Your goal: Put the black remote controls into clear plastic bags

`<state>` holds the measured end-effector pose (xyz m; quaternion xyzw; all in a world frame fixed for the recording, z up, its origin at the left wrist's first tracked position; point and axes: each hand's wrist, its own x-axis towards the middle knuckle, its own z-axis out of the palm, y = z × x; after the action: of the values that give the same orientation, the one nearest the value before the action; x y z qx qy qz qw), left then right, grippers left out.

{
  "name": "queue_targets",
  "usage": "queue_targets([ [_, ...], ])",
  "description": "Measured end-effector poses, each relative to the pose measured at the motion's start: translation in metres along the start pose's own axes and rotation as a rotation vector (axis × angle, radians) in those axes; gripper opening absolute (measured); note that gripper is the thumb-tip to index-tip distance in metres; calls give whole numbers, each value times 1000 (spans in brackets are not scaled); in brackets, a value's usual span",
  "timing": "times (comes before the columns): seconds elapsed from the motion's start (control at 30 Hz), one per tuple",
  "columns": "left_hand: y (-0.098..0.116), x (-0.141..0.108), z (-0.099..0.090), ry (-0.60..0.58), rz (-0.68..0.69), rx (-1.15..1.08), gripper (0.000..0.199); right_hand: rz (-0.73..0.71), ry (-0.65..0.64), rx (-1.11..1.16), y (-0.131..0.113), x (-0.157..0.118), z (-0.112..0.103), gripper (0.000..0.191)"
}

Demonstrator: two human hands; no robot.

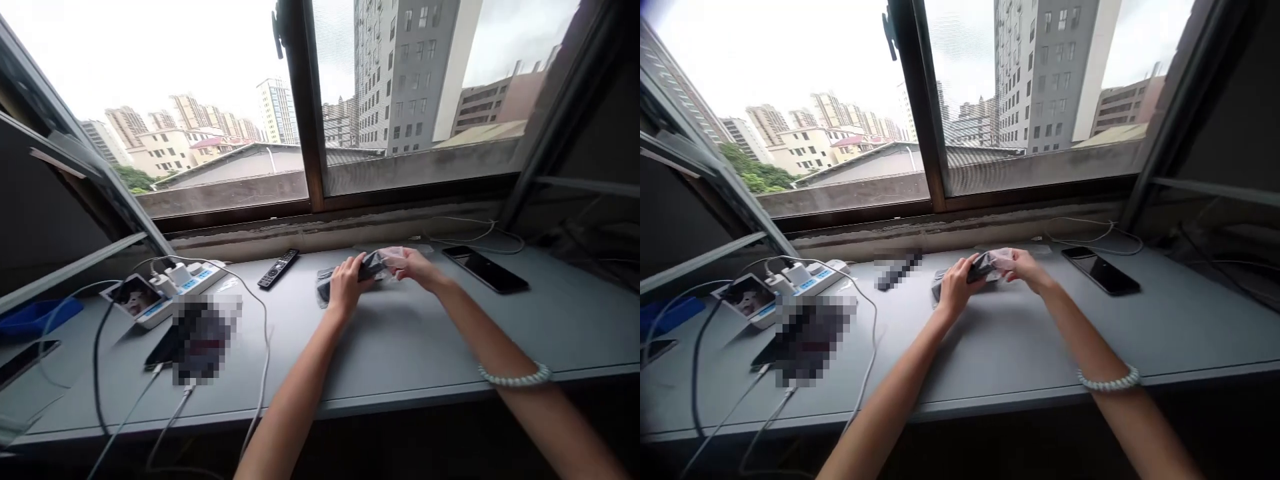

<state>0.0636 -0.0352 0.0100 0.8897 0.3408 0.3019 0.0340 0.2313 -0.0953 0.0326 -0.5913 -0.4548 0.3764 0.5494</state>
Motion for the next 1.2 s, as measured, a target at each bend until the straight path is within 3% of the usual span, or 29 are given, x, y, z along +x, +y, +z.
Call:
queue_targets([
  [0.13,-2,3,5,66,-65,-4,43,50,80,170,-7,3,3,26],
  [0.2,-5,3,7,67,-58,12,40,97,111,219,-11,3,1,37],
  [0.3,-8,0,10,42,-22,41,40,126,82,110,-13,0,0,52],
  [0.43,-9,-3,10,-19,67,37,42,43,35,-131,-3,-3,-1,43],
  [0.63,-8,-7,4,-87,208,30,41,58,-69,-160,8,-2,-3,43],
  [1.0,-6,-13,3,-47,168,-9,53,-28,-74,-205,17,3,-11,45],
  [1.2,-3,-16,0,34,61,40,39,49,-58,-272,14,-1,-13,46],
])
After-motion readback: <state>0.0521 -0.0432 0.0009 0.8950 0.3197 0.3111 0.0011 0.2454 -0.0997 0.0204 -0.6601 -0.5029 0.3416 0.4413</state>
